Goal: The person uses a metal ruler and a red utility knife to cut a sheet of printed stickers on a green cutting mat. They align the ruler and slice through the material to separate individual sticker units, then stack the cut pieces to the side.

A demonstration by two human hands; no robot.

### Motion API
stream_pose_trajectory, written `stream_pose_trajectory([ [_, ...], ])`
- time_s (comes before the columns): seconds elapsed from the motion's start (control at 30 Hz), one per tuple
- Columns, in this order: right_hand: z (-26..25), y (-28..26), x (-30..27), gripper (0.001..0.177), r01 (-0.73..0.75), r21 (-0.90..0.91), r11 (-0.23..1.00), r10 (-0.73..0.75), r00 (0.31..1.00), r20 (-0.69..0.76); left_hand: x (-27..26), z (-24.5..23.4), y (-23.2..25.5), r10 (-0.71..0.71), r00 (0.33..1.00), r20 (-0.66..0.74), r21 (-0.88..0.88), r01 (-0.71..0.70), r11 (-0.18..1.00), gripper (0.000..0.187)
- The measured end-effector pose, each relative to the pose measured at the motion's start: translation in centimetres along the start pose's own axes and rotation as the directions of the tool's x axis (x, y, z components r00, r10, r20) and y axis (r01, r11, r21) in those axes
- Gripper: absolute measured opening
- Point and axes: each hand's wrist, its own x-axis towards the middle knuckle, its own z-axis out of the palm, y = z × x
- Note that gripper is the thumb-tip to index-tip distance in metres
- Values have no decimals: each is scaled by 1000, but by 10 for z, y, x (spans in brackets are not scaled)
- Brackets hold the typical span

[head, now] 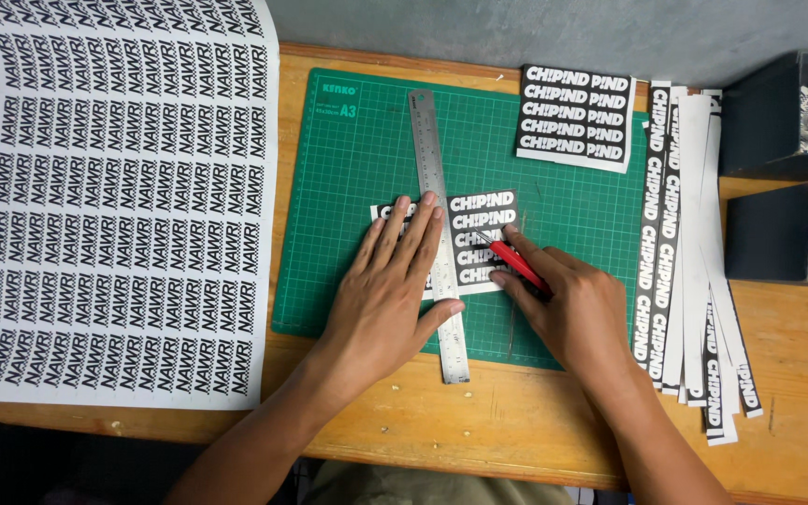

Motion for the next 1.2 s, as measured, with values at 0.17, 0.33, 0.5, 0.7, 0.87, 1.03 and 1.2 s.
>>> stream_pose_trajectory([
  [0.17, -1, -1, 0, 57, 4, 10, 1000, -4, 1000, -3, 0, -10, 2, 3, 1000, 19, -52, -2, 999, 99],
  [0.33, -3, -2, 0, 58, 0, 6, 1000, 0, 1000, 29, -2, -13, 1, 15, 1000, 10, -54, -14, 998, 92],
  [0.5, -2, -1, 0, 58, -2, -14, 1000, 2, 1000, 28, -2, -13, 1, 39, 999, 30, -31, -38, 999, 97],
  [0.7, -2, -1, 0, 58, 10, -17, 1000, -9, 1000, 23, -2, -12, -1, 38, 998, 40, -27, -37, 999, 98],
  [0.87, -4, -3, 0, 56, 14, -20, 1000, -14, 1000, 16, -3, -13, -1, 40, 998, 46, -7, -39, 999, 99],
  [1.03, -4, -4, 0, 56, 16, -9, 1000, -16, 1000, -1, -4, -12, -2, 38, 998, 54, 15, -39, 999, 101],
  [1.2, -5, -5, 1, 54, 17, -5, 1000, -17, 1000, 6, -3, -13, -1, 34, 998, 59, 10, -35, 999, 100],
])
